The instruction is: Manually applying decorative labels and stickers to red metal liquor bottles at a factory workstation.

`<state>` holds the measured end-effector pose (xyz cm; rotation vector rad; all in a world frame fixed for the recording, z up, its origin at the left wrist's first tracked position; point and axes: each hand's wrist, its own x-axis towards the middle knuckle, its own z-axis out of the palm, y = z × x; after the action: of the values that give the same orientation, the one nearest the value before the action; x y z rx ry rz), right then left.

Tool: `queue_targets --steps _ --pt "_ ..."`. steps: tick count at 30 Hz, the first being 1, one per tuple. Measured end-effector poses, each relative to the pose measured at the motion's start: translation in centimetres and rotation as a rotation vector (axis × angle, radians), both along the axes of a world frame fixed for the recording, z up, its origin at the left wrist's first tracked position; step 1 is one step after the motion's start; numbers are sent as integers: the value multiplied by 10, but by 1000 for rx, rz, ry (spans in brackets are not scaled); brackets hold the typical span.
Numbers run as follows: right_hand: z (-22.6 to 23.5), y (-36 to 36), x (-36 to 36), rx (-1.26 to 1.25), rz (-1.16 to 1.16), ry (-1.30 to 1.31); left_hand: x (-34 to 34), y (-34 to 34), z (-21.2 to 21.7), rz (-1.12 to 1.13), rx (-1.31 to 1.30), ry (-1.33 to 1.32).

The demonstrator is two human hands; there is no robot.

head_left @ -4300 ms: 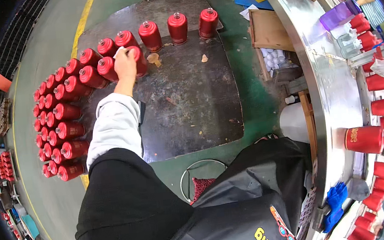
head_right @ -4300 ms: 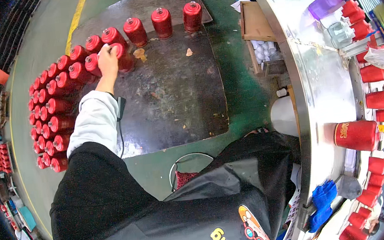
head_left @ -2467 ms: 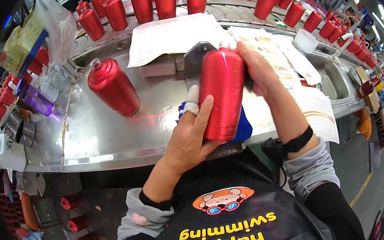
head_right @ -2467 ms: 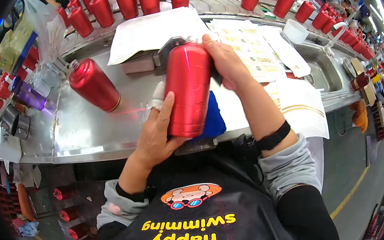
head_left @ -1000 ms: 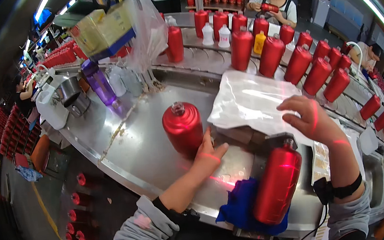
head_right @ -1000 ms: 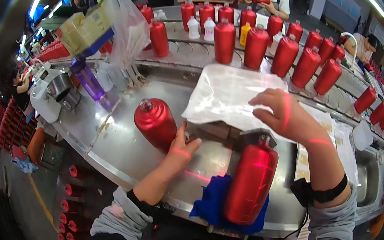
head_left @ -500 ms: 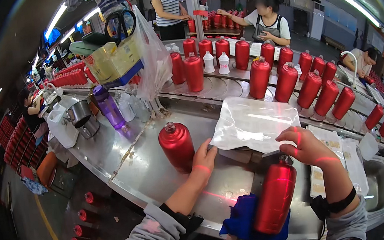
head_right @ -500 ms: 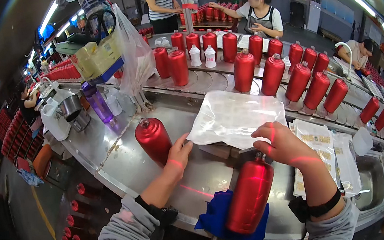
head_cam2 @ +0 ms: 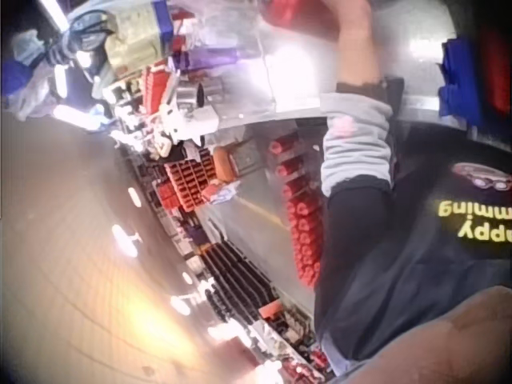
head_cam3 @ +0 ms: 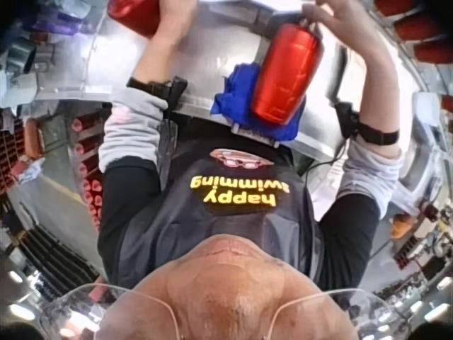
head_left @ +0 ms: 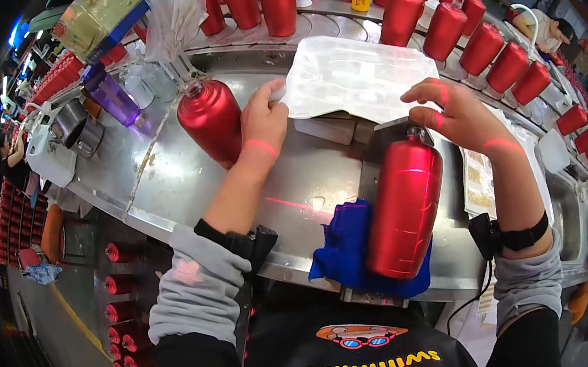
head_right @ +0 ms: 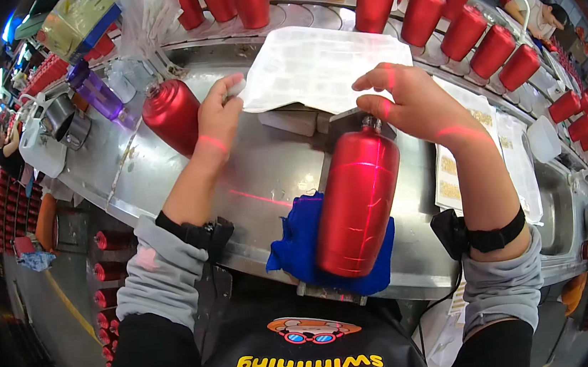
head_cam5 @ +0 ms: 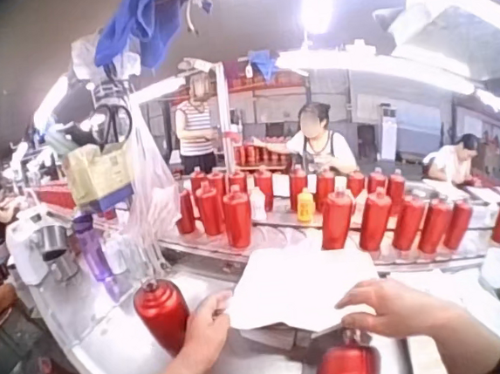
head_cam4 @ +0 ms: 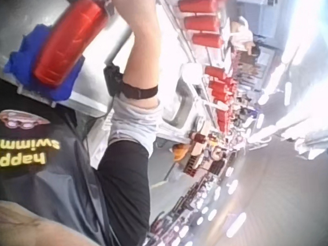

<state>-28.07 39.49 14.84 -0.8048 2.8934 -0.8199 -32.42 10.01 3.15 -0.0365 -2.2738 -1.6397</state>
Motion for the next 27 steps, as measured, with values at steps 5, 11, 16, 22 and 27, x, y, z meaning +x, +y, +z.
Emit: queue_targets --steps 5,11,16,22,27 --pt "0 0 -2 26 -4 2 -4 2 12 -67 -111 -38" --pt "-1 -1 -9 32 -1 51 -15 9 28 -124 -153 -2" --pt "1 -6 -14 2 7 77 -36 26 55 -313 408 -149" --pt "3 -16 -37 -11 -91 62 -42 79 88 -419 766 -155" --pt "-9 -18 -64 -5 -170 288 -37 118 103 -556 827 -154"
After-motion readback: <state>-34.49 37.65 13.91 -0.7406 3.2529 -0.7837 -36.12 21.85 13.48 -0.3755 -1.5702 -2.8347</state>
